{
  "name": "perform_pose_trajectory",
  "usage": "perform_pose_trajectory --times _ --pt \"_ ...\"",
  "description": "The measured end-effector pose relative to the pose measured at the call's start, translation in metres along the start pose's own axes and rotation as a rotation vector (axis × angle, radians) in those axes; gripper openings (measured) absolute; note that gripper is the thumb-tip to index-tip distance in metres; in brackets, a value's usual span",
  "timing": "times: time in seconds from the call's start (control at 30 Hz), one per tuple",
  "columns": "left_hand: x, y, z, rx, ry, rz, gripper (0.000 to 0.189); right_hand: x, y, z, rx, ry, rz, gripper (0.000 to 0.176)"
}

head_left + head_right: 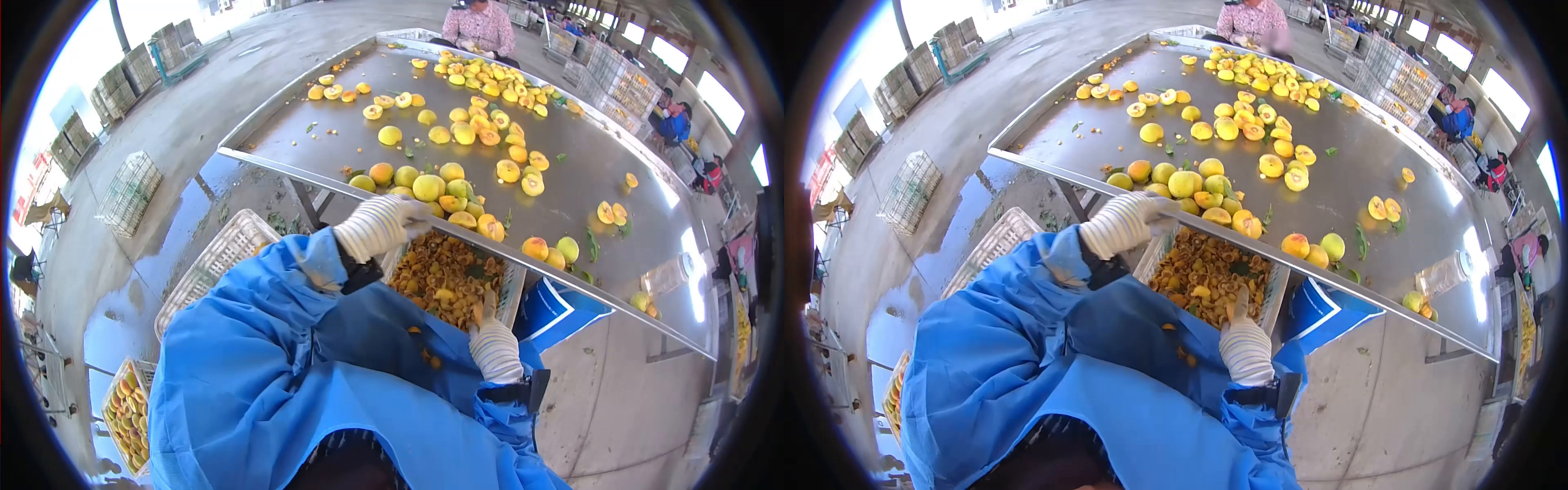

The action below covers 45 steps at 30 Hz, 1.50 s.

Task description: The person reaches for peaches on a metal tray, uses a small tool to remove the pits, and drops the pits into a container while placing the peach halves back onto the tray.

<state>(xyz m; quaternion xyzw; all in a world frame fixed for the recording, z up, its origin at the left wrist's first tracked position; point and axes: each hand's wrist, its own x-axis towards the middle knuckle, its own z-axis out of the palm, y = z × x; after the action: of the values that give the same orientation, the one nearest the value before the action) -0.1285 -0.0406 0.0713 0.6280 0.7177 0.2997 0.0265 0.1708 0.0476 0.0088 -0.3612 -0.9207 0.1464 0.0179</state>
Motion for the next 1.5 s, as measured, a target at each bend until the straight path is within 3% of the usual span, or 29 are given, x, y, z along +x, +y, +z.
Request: perform_pose_trajectory --times 0.03,0.17,0.37,0.5,0.63,0.7,0.87,0.9,0.97,1.03,1.1,1.17,1.27,1.37,1.43,1.5 --pt "0.021 0.006 0.015 0.033 0.009 0.031 0.035 0.002 -0.005 -0.005 0.016 -0.03 0.035 0.066" --pt "0.089 0.037 0.052 0.312 -0.388 -0.257 0.048 0.001 0.006 0.001 0.024 -0.031 -0.027 0.066" --pt "0.125 0.018 0.085 0.167 -0.296 -0.302 0.045 0.001 0.003 0.003 0.198 -0.057 -0.078 0.064" --pt "0.129 -0.036 0.096 0.019 0.019 -0.326 0.048 -0.009 0.002 -0.012 0.298 -0.102 -0.043 0.061" --pt "0.129 -0.055 0.045 0.003 0.282 -0.46 0.042 -0.013 0.005 -0.013 0.304 -0.091 -0.068 0.06" --pt "0.131 -0.052 0.021 0.015 0.223 -0.568 0.041 -0.012 0.006 -0.013 0.312 -0.102 -0.085 0.06" --pt "0.164 -0.073 0.059 0.234 0.098 -0.288 0.038 -0.009 -0.003 -0.014 0.363 -0.129 -0.118 0.061" --pt "0.173 -0.054 0.06 0.276 0.028 -0.332 0.038 -0.008 -0.005 -0.016 0.364 -0.137 -0.123 0.061" --pt "0.196 -0.056 0.086 0.296 0.005 -0.242 0.05 -0.01 0.0 -0.006 0.393 -0.093 -0.17 0.061" --pt "0.191 -0.041 0.104 0.638 0.018 -0.229 0.061 -0.009 0.0 -0.002 0.385 -0.085 -0.196 0.061" --pt "0.209 -0.071 0.143 0.616 0.012 -0.34 0.065 -0.008 -0.006 -0.014 0.312 -0.202 -0.117 0.063" --pt "0.23 -0.085 0.147 0.55 -0.157 -0.381 0.061 -0.009 -0.008 -0.022 0.356 -0.209 -0.121 0.062" --pt "0.207 -0.042 0.095 0.363 -0.306 -0.341 0.063 -0.015 -0.009 -0.027 0.387 -0.179 -0.135 0.061" --pt "0.188 -0.029 0.073 0.118 0.074 -0.361 0.054 -0.015 -0.01 -0.02 0.409 -0.111 -0.137 0.061" --pt "0.176 -0.028 0.06 -0.352 0.395 -0.19 0.052 -0.014 -0.004 -0.009 0.43 -0.038 -0.171 0.058" --pt "0.146 -0.007 0.039 -1.155 0.3 -0.163 0.046 -0.011 -0.004 -0.009 0.553 0.043 -0.189 0.055"
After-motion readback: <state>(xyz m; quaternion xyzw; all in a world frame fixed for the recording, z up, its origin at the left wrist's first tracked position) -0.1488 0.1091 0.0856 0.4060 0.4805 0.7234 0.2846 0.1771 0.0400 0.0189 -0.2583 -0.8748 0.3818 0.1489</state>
